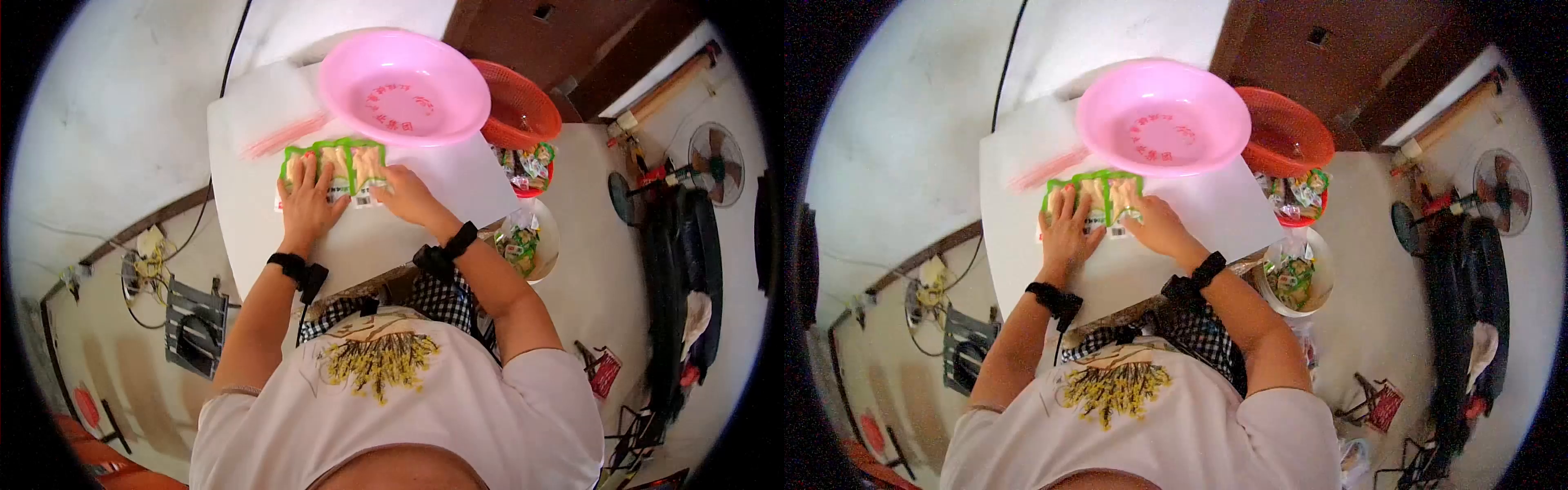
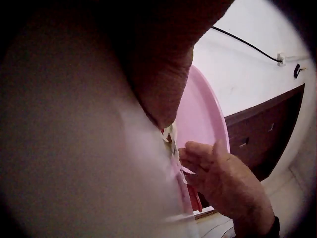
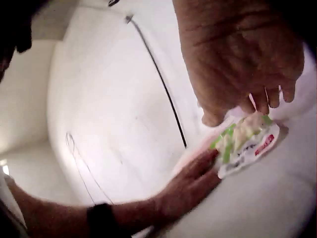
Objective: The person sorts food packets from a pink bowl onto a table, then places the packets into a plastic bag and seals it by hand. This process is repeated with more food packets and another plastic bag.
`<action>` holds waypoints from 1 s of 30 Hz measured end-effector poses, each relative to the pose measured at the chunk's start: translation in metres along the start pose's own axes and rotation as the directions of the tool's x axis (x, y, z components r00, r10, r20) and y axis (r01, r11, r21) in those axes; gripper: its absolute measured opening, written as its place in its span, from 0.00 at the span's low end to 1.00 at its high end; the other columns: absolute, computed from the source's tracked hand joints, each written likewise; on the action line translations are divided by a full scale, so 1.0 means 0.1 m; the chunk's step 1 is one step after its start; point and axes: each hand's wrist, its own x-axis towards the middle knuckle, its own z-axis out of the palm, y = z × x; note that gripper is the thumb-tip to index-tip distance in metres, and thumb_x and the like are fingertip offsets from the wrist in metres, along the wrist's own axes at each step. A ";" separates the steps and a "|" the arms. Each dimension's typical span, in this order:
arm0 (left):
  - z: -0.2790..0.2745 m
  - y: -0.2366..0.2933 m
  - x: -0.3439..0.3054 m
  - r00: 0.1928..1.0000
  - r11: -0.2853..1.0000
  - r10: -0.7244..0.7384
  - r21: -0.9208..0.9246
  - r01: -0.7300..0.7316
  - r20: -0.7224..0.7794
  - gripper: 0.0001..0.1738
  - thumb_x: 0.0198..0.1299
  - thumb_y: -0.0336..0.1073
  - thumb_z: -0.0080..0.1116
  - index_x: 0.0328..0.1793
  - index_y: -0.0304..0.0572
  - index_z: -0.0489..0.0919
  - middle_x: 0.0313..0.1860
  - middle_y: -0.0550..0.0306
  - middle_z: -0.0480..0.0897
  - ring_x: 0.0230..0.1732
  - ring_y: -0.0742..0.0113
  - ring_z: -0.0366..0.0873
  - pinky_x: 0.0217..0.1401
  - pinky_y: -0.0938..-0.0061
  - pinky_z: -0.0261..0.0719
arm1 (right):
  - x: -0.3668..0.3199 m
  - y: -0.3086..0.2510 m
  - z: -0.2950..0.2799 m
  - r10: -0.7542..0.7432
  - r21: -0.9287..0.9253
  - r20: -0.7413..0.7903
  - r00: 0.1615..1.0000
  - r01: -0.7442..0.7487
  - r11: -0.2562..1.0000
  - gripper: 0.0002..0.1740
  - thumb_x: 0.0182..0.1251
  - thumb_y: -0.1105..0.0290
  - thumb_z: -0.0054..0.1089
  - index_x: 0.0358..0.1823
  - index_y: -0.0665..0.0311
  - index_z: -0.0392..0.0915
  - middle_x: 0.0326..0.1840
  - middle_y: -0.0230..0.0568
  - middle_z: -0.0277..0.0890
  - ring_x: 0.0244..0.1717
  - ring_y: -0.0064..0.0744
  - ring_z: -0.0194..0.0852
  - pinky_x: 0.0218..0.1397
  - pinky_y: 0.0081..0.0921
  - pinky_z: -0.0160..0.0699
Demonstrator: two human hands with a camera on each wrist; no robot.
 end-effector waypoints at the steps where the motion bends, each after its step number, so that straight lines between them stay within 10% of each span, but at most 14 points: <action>1: -0.01 0.02 0.00 1.000 1.000 -0.003 0.003 0.003 0.008 0.39 0.52 0.58 0.62 0.70 0.54 0.69 0.77 0.50 0.60 0.78 0.49 0.53 0.70 0.34 0.49 | 0.02 0.04 -0.09 0.083 0.169 -0.006 0.997 -0.081 0.982 0.39 0.65 0.47 0.59 0.67 0.70 0.62 0.69 0.59 0.62 0.68 0.54 0.64 0.68 0.41 0.65; 4: 0.05 0.03 -0.01 1.000 1.000 -0.004 0.013 0.004 0.023 0.39 0.52 0.57 0.61 0.71 0.55 0.68 0.78 0.50 0.58 0.79 0.49 0.50 0.71 0.34 0.47 | -0.02 -0.01 -0.34 0.313 0.896 0.112 0.943 -0.232 0.379 0.37 0.66 0.46 0.59 0.65 0.68 0.64 0.64 0.52 0.69 0.66 0.46 0.68 0.65 0.40 0.67; 7: 0.04 0.02 0.00 0.997 0.999 -0.021 0.033 0.019 0.079 0.40 0.53 0.57 0.60 0.73 0.56 0.66 0.80 0.51 0.55 0.80 0.49 0.46 0.73 0.34 0.44 | -0.02 0.14 -0.34 0.376 0.974 0.131 0.917 -0.190 0.123 0.36 0.66 0.47 0.59 0.66 0.66 0.64 0.62 0.46 0.71 0.63 0.38 0.69 0.62 0.40 0.68; 13: 0.07 0.03 0.02 0.994 0.991 0.016 0.128 -0.030 0.110 0.40 0.56 0.55 0.59 0.75 0.57 0.65 0.80 0.52 0.54 0.81 0.50 0.45 0.75 0.38 0.44 | -0.40 0.01 -0.23 0.263 0.761 0.017 0.965 -0.183 0.622 0.24 0.67 0.54 0.60 0.57 0.62 0.75 0.50 0.41 0.79 0.46 0.32 0.77 0.50 0.34 0.77; 19: 0.17 -0.06 0.04 0.995 0.986 0.020 0.164 -0.037 0.101 0.40 0.57 0.54 0.56 0.77 0.57 0.61 0.81 0.50 0.51 0.80 0.48 0.45 0.73 0.34 0.45 | -0.92 0.14 0.20 0.018 0.559 -0.042 0.999 0.008 0.829 0.19 0.65 0.59 0.61 0.48 0.68 0.79 0.39 0.46 0.82 0.41 0.36 0.81 0.47 0.31 0.78; 25: 0.12 -0.06 0.04 0.959 0.978 0.205 0.071 -0.194 -0.195 0.39 0.61 0.53 0.50 0.78 0.53 0.58 0.79 0.40 0.51 0.79 0.43 0.46 0.72 0.32 0.44 | -1.34 0.19 -0.07 -0.116 0.538 -0.107 0.987 0.155 0.828 0.19 0.65 0.61 0.61 0.49 0.70 0.77 0.41 0.49 0.82 0.42 0.38 0.82 0.48 0.32 0.78; 30: -0.05 0.92 0.09 0.824 0.803 0.553 -0.187 -0.566 -0.123 0.39 0.56 0.43 0.62 0.75 0.45 0.63 0.77 0.37 0.55 0.77 0.41 0.51 0.75 0.47 0.49 | -1.46 0.42 -0.36 -0.102 0.532 -0.206 0.973 0.198 0.823 0.19 0.66 0.59 0.60 0.48 0.68 0.78 0.42 0.49 0.82 0.44 0.38 0.82 0.49 0.31 0.77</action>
